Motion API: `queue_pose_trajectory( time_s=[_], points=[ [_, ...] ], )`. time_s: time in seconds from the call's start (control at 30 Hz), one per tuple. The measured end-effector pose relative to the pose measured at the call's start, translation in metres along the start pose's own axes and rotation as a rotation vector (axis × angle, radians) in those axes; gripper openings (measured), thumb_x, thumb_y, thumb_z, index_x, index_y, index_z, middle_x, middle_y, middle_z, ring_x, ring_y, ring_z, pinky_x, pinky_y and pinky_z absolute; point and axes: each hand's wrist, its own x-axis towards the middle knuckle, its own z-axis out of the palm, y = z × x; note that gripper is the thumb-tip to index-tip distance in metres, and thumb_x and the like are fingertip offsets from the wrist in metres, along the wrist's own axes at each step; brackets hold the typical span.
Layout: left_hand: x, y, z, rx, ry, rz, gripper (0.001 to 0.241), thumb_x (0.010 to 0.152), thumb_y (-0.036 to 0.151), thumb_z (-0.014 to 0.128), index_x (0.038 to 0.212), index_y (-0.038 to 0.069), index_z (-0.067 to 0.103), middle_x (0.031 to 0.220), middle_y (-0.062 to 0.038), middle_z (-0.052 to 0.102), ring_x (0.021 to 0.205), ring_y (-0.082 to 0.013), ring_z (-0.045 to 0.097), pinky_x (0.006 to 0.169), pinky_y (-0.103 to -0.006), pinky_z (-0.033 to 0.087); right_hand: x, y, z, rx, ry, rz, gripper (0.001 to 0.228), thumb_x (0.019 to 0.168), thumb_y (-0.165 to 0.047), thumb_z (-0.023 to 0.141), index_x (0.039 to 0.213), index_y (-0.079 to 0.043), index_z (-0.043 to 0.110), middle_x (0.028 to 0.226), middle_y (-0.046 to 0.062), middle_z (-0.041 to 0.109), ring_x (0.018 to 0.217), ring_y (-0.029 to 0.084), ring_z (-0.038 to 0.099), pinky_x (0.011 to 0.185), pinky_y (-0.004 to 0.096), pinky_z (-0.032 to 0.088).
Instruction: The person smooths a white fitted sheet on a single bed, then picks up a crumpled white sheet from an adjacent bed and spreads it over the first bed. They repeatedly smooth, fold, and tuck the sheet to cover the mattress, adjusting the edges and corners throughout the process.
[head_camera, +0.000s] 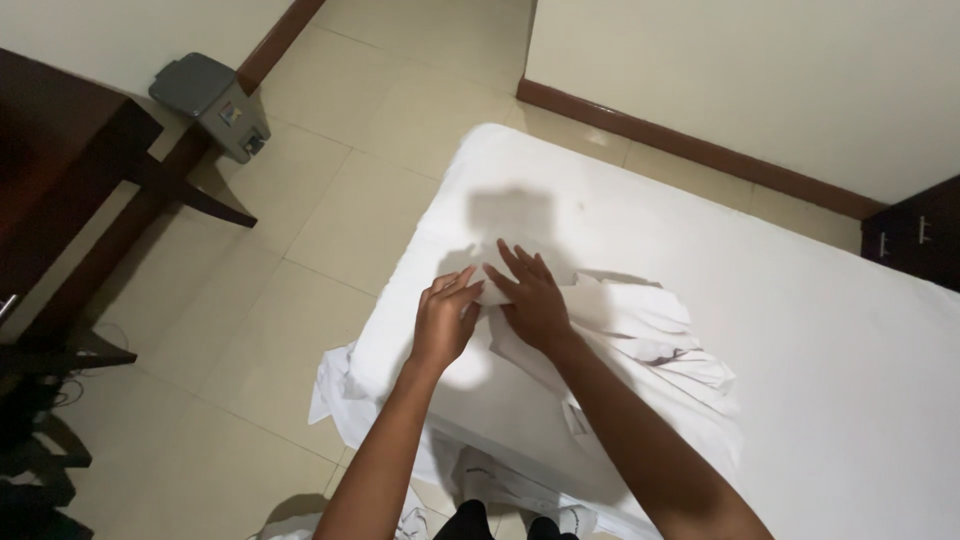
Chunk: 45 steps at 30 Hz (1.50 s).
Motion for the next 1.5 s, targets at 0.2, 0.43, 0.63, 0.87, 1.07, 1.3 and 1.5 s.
queue_pose_trajectory(
  time_s=[0.2, 0.43, 0.63, 0.87, 1.07, 1.3, 1.5],
  points=[
    [0.007, 0.002, -0.015, 0.025, 0.097, 0.03, 0.025, 0.083, -0.007, 0.067, 0.103, 0.004, 0.078, 0.129, -0.009, 0.074, 0.122, -0.0304, 0.063, 0.102, -0.0412, 0.046, -0.01, 0.005, 0.002, -0.02, -0.053, -0.008, 0.056, 0.092, -0.032, 0.076, 0.144, -0.022, 0.059, 0.166, 0.011, 0.035, 0.149, 0.036, 0.037, 0.122, 0.052, 0.029],
    [0.016, -0.008, -0.029, 0.021, 0.189, 0.068, 0.023, 0.083, -0.005, 0.068, 0.101, 0.004, 0.079, 0.125, -0.006, 0.075, 0.121, -0.0319, 0.063, 0.1, -0.0411, 0.045, -0.039, 0.037, -0.008, -0.062, -0.386, 0.163, 0.09, 0.079, -0.055, 0.079, 0.154, -0.017, 0.047, 0.167, 0.015, 0.026, 0.152, 0.041, 0.024, 0.117, 0.051, 0.023],
    [0.023, -0.033, -0.049, 0.049, 0.266, 0.059, 0.026, 0.079, -0.004, 0.07, 0.102, 0.005, 0.079, 0.125, -0.006, 0.075, 0.12, -0.0322, 0.062, 0.099, -0.0424, 0.044, -0.055, 0.068, 0.019, -0.25, -0.244, 0.136, 0.062, 0.088, -0.031, 0.075, 0.146, -0.022, 0.054, 0.162, 0.012, 0.037, 0.149, 0.038, 0.033, 0.12, 0.05, 0.03],
    [0.011, -0.088, -0.064, 0.126, 0.311, -0.106, 0.027, 0.083, -0.001, 0.071, 0.109, 0.005, 0.078, 0.132, -0.006, 0.073, 0.119, -0.0283, 0.063, 0.102, -0.0422, 0.044, -0.015, 0.039, 0.044, -0.186, -0.12, 0.096, 0.058, 0.087, -0.013, 0.074, 0.142, -0.027, 0.06, 0.161, 0.003, 0.041, 0.147, 0.033, 0.038, 0.122, 0.053, 0.027],
    [0.002, -0.102, -0.087, 0.254, 0.119, -0.345, 0.045, 0.081, 0.016, 0.079, 0.125, 0.008, 0.071, 0.144, -0.009, 0.061, 0.124, -0.0307, 0.057, 0.106, -0.0477, 0.039, 0.013, 0.01, 0.057, -0.156, -0.179, 0.068, 0.05, 0.096, -0.03, 0.065, 0.145, -0.026, 0.057, 0.165, 0.005, 0.036, 0.152, 0.034, 0.032, 0.125, 0.051, 0.024],
    [-0.019, -0.103, -0.072, 0.208, -0.014, -0.394, 0.059, 0.085, 0.023, 0.078, 0.139, 0.007, 0.061, 0.152, -0.016, 0.053, 0.131, -0.0367, 0.054, 0.106, -0.0499, 0.042, 0.003, 0.021, 0.046, -0.167, -0.375, 0.071, 0.086, 0.089, -0.069, 0.058, 0.156, -0.019, 0.039, 0.17, 0.009, 0.018, 0.156, 0.038, 0.012, 0.124, 0.051, 0.019],
    [-0.024, -0.1, -0.043, 0.206, -0.146, -0.325, 0.06, 0.086, 0.024, 0.077, 0.139, 0.002, 0.059, 0.151, -0.022, 0.049, 0.131, -0.0411, 0.052, 0.105, -0.05, 0.044, -0.033, 0.065, 0.022, -0.206, -0.351, 0.146, 0.086, 0.091, -0.067, 0.058, 0.155, -0.013, 0.04, 0.169, 0.013, 0.019, 0.154, 0.042, 0.012, 0.122, 0.056, 0.018]
  ],
)
